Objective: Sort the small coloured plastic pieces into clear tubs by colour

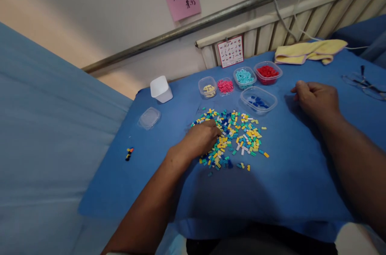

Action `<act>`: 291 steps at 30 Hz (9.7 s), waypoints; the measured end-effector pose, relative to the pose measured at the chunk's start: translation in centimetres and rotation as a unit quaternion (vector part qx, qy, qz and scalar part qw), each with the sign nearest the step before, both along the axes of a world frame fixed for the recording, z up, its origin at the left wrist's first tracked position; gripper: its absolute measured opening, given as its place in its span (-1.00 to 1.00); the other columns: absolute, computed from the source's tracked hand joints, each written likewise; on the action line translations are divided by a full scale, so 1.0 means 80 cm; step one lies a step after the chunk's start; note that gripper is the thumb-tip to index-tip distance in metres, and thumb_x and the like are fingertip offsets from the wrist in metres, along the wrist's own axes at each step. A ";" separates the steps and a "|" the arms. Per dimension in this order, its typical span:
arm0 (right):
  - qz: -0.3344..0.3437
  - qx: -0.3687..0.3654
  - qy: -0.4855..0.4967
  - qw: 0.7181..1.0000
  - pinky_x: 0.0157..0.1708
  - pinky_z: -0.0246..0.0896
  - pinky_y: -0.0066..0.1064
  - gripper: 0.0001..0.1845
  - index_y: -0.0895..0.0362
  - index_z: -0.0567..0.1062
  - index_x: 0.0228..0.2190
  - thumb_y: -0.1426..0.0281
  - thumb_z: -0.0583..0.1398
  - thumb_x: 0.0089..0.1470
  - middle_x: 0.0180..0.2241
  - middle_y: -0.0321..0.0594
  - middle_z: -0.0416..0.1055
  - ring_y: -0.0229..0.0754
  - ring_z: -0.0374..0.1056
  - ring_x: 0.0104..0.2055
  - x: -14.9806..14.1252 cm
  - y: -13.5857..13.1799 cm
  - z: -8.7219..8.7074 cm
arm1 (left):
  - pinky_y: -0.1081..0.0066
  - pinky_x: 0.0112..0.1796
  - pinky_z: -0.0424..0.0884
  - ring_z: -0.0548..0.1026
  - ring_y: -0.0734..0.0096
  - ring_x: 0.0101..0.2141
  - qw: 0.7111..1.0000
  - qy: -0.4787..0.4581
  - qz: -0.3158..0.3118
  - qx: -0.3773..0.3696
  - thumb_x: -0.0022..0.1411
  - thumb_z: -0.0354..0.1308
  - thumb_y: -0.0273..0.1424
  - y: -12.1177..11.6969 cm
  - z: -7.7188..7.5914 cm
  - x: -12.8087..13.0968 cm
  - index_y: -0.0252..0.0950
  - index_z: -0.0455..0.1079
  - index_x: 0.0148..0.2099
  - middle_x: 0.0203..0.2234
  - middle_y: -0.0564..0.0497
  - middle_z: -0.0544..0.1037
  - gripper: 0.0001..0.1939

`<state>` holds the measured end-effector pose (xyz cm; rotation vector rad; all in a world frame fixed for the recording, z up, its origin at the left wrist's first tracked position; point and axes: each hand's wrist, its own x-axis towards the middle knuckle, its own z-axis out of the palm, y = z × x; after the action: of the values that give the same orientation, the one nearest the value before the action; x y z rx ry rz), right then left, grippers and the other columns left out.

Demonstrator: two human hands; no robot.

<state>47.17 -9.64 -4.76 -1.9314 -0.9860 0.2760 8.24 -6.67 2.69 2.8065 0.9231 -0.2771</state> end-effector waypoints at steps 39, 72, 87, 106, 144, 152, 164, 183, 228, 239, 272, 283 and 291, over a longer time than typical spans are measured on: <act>0.048 0.002 -0.012 0.999 -0.21 0.26 -0.27 -0.59 0.10 0.68 -0.41 0.15 0.19 0.35 -0.50 -0.22 0.57 -0.10 0.47 -0.35 0.005 0.006 -0.005 | 0.28 -0.14 0.49 0.63 0.17 -0.18 0.994 -0.083 0.063 -0.033 0.45 0.22 -0.42 0.019 0.011 0.055 -0.20 0.67 -0.17 -0.16 -0.08 0.71 -0.82; 0.031 -0.019 -0.022 0.999 -0.34 0.22 -0.29 -0.57 0.15 0.71 -0.38 0.17 0.19 0.34 -0.52 -0.20 0.53 -0.18 0.29 -0.50 0.003 0.002 -0.001 | 0.16 -0.16 0.58 0.62 0.09 -0.13 0.999 0.033 -0.019 -0.008 0.57 0.13 -0.52 -0.123 0.001 0.013 -0.30 0.54 -0.09 -0.15 -0.11 0.60 -0.83; 0.051 0.004 -0.023 0.998 -0.28 0.27 -0.26 -0.58 0.09 0.69 -0.41 0.14 0.18 0.35 -0.51 -0.20 0.56 -0.11 0.42 -0.41 0.004 0.005 -0.003 | 0.28 -0.33 0.39 0.54 0.24 -0.28 0.997 0.013 -0.075 0.022 0.59 0.10 -0.52 -0.129 0.007 0.019 -0.30 0.52 -0.10 -0.20 -0.07 0.59 -0.82; 0.052 -0.013 -0.034 0.998 -0.25 0.29 -0.26 -0.59 0.04 0.68 -0.40 0.16 0.16 0.37 -0.49 -0.21 0.56 -0.08 0.44 -0.39 0.002 0.007 0.001 | 0.23 0.10 0.52 0.63 0.23 -0.03 0.966 -0.251 0.048 0.025 0.56 0.22 -0.37 0.051 0.041 0.148 -0.32 0.59 0.15 0.00 -0.13 0.71 -0.76; 0.061 -0.011 -0.044 0.997 -0.24 0.24 -0.29 -0.60 0.10 0.70 -0.38 0.17 0.20 0.36 -0.47 -0.20 0.60 -0.11 0.49 -0.36 0.008 0.007 -0.008 | 0.28 -0.04 0.51 0.64 0.17 -0.05 0.996 -0.030 0.074 -0.032 0.54 0.09 -0.45 -0.006 0.006 0.048 -0.27 0.60 -0.04 -0.05 -0.13 0.67 -0.77; 0.057 -0.014 -0.041 0.997 -0.21 0.27 -0.28 -0.60 0.11 0.70 -0.38 0.16 0.20 0.34 -0.45 -0.18 0.63 -0.09 0.50 -0.32 0.005 0.007 -0.006 | 0.24 0.07 0.52 0.63 0.16 -0.04 0.991 -0.110 0.080 0.005 0.53 0.11 -0.47 0.036 -0.004 0.053 -0.25 0.69 0.05 -0.08 -0.14 0.68 -0.70; 0.048 -0.032 -0.047 0.997 -0.24 0.24 -0.28 -0.61 0.11 0.69 -0.42 0.19 0.21 0.32 -0.49 -0.20 0.59 -0.13 0.45 -0.38 0.002 0.006 0.000 | 0.23 0.15 0.53 0.64 0.14 0.05 0.983 -0.097 0.154 0.015 0.50 0.11 -0.52 0.052 -0.021 0.022 -0.30 0.68 0.12 0.02 -0.16 0.70 -0.66; 0.048 -0.047 -0.043 0.997 -0.26 0.21 -0.27 -0.59 0.08 0.63 -0.47 0.13 0.18 0.29 -0.49 -0.21 0.57 -0.13 0.41 -0.41 0.002 0.006 0.002 | 0.20 0.07 0.57 0.63 0.09 0.02 0.995 -0.042 0.067 0.061 0.50 0.11 -0.54 0.050 -0.022 0.024 -0.21 0.71 0.13 -0.08 -0.16 0.68 -0.63; 0.052 -0.054 -0.049 0.996 -0.29 0.21 -0.27 -0.60 0.09 0.65 -0.46 0.16 0.20 0.31 -0.51 -0.20 0.56 -0.12 0.40 -0.42 -0.001 0.003 0.007 | 0.16 0.13 0.53 0.64 0.09 0.01 0.998 -0.038 0.020 0.056 0.47 0.12 -0.56 0.048 -0.017 0.028 -0.21 0.68 0.15 -0.04 -0.16 0.71 -0.62; 0.055 -0.058 -0.046 0.996 -0.30 0.19 -0.27 -0.60 0.08 0.61 -0.49 0.15 0.20 0.29 -0.53 -0.22 0.53 -0.13 0.37 -0.43 0.000 0.004 0.007 | 0.21 -0.06 0.53 0.65 0.07 -0.11 0.997 -0.011 0.046 0.064 0.42 0.17 -0.47 0.049 -0.012 0.030 -0.22 0.66 -0.05 -0.14 -0.13 0.73 -0.77; 0.069 -0.042 -0.053 0.995 -0.27 0.24 -0.25 -0.56 0.03 0.61 -0.49 0.10 0.18 0.34 -0.44 -0.19 0.63 -0.05 0.52 -0.32 0.006 0.008 -0.004 | 0.28 -0.14 0.50 0.61 0.25 -0.21 0.970 -0.216 0.113 0.016 0.47 0.17 -0.38 0.062 0.020 0.090 -0.29 0.62 -0.01 -0.12 -0.10 0.73 -0.79; 0.071 -0.039 -0.054 0.995 -0.26 0.24 -0.23 -0.57 0.01 0.59 -0.50 0.12 0.18 0.36 -0.39 -0.17 0.65 -0.04 0.53 -0.30 0.004 0.010 -0.004 | 0.26 0.01 0.52 0.64 0.18 -0.07 0.970 -0.232 0.061 0.027 0.53 0.18 -0.37 0.101 0.017 0.142 -0.30 0.63 0.10 -0.01 -0.14 0.73 -0.75; 0.063 -0.046 -0.064 0.995 -0.29 0.21 -0.24 -0.57 0.05 0.61 -0.50 0.14 0.19 0.34 -0.46 -0.16 0.62 -0.04 0.50 -0.34 0.004 0.011 -0.003 | 0.21 0.00 0.52 0.65 0.07 -0.04 0.983 -0.078 0.151 0.063 0.47 0.20 -0.39 0.089 -0.027 0.043 -0.24 0.65 -0.03 -0.06 -0.13 0.74 -0.81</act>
<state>47.48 -8.80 -5.03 -1.9935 -1.2011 0.2761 11.70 0.42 0.55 2.6937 1.3466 0.0440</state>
